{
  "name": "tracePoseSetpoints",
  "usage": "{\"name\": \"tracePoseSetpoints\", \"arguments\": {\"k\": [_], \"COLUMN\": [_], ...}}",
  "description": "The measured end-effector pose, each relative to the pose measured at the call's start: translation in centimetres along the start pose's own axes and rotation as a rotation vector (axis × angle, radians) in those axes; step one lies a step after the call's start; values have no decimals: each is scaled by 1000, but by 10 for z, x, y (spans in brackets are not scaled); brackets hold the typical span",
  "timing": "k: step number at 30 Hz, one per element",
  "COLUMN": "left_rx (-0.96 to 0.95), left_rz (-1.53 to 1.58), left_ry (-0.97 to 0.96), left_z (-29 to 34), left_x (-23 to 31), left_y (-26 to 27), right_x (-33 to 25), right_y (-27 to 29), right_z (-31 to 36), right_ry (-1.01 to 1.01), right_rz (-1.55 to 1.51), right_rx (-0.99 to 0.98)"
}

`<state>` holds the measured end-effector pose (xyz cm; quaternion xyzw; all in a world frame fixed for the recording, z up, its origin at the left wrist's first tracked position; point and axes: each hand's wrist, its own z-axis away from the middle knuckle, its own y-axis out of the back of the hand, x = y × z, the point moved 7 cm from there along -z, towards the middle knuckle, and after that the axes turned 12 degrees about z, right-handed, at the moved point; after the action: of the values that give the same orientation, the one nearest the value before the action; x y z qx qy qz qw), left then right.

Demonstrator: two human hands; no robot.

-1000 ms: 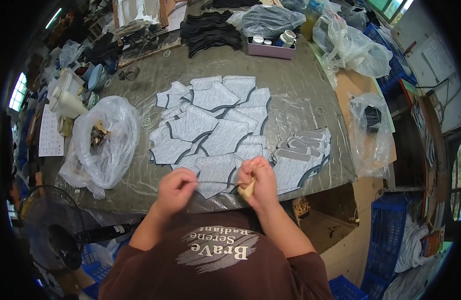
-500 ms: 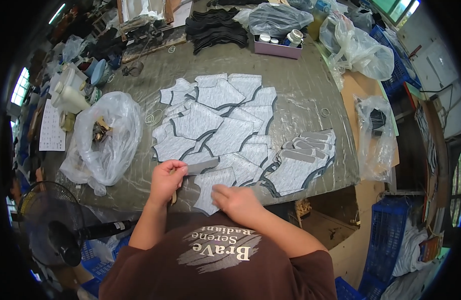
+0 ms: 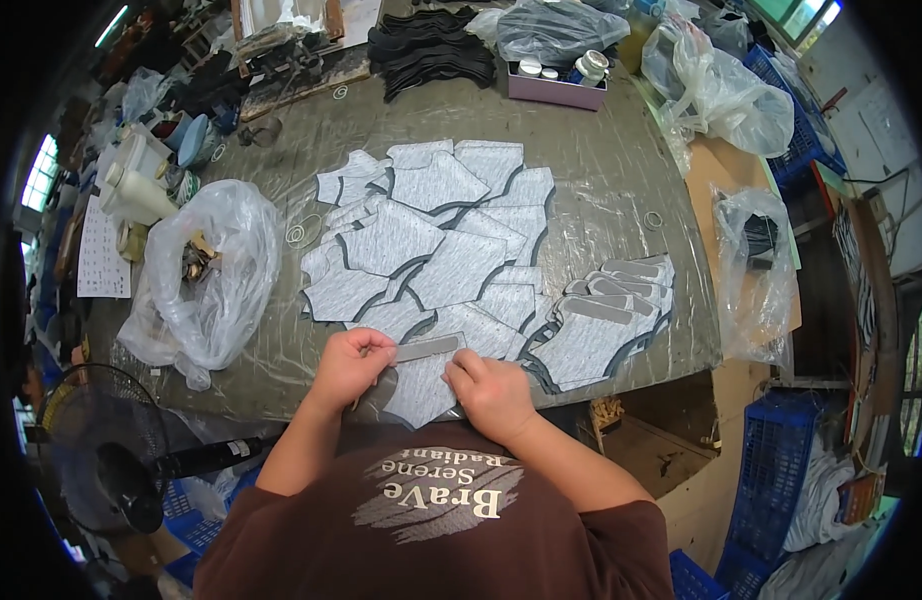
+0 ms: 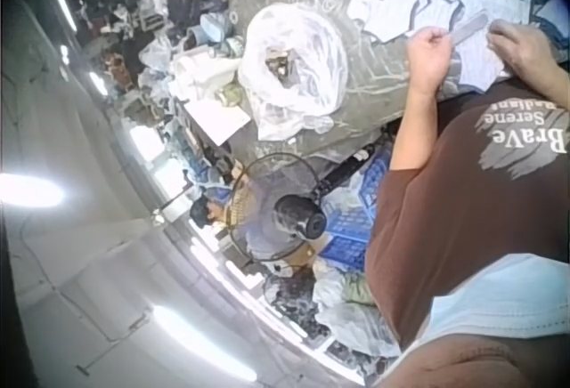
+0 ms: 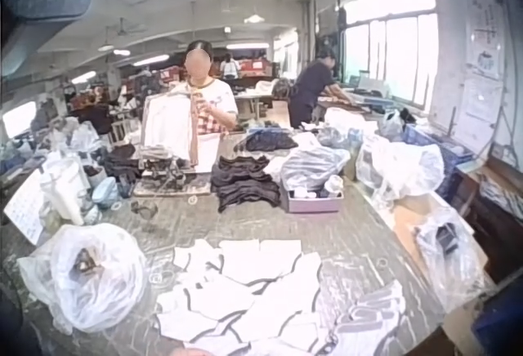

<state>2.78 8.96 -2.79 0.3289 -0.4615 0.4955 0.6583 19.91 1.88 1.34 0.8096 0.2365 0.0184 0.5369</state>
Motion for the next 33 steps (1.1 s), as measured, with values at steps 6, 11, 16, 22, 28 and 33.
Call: {"name": "tracePoseSetpoints", "arguments": {"k": [6, 11, 16, 22, 28, 33], "left_rx": [2, 2, 39, 70, 16, 43], "left_rz": [10, 4, -31, -267, -575, -606], "left_ry": [19, 28, 19, -62, -249, -664], "left_z": [-1, -1, 2, 1, 0, 16], "left_x": [0, 1, 4, 8, 21, 38], "left_y": [-1, -1, -2, -3, -11, -19], "right_x": [2, 1, 0, 2, 1, 17], "right_y": [-1, 0, 1, -1, 0, 12], "right_z": [1, 1, -1, -1, -1, 4], "right_ry": [-3, 3, 4, -8, -8, -252], "right_rz": [15, 29, 47, 40, 49, -112], "right_rx": [14, 19, 11, -6, -17, 78]}}
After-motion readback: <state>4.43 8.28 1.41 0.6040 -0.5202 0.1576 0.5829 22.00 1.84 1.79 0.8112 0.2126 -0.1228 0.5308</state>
